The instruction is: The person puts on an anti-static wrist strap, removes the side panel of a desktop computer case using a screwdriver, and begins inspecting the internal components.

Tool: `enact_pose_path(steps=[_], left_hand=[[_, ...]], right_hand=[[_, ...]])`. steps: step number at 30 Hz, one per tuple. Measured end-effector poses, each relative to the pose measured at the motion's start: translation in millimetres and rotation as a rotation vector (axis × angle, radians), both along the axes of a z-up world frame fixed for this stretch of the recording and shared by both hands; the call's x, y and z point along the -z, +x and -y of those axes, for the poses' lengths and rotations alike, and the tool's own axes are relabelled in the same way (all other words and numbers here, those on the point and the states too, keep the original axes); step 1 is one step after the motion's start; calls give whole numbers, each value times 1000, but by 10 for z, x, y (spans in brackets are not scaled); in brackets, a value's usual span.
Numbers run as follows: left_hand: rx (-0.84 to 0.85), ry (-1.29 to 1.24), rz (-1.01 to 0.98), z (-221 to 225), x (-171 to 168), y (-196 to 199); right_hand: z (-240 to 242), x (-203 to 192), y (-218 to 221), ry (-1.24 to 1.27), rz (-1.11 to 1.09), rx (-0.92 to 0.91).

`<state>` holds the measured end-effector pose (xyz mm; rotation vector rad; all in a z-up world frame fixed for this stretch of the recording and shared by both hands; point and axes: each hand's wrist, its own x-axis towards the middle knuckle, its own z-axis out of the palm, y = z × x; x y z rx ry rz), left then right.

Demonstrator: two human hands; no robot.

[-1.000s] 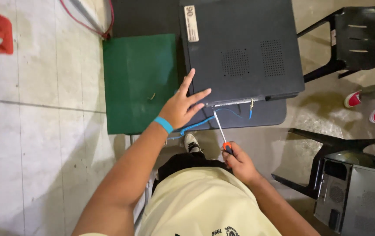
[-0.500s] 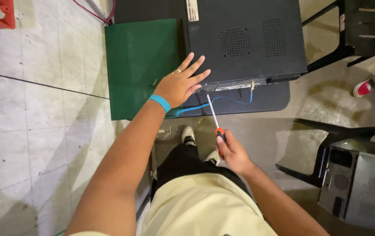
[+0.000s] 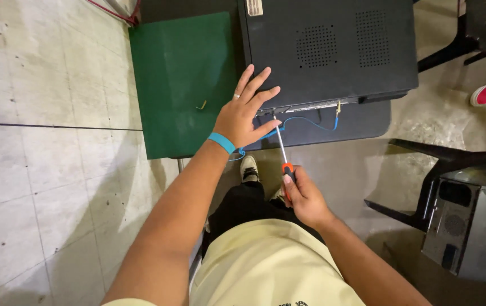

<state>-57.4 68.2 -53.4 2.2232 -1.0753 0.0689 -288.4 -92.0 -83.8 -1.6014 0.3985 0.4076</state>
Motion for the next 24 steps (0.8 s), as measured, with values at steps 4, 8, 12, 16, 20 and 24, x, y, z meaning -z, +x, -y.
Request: enact_pose_path(steps=[4,8,12,16,20,24], left_hand=[[-15,-31,1,30,74,5],[-9,-67,-24,31,77,7],[-19,-76,-48,35,21,-21],[-18,-82,-68,39,15,-34],[-17,-90,-76,35,1,-33],[-5,-99,-78,36,19,-24]], right_hand=[[4,10,-33,11,10,20],[-6,-90,-27,33,24,24],[-32,-109,-15,61,11,43],[-79,-112,-15,76,2,40],[-186,-183,35,145,-27,75],[-265,-123,57,156,-87,132]])
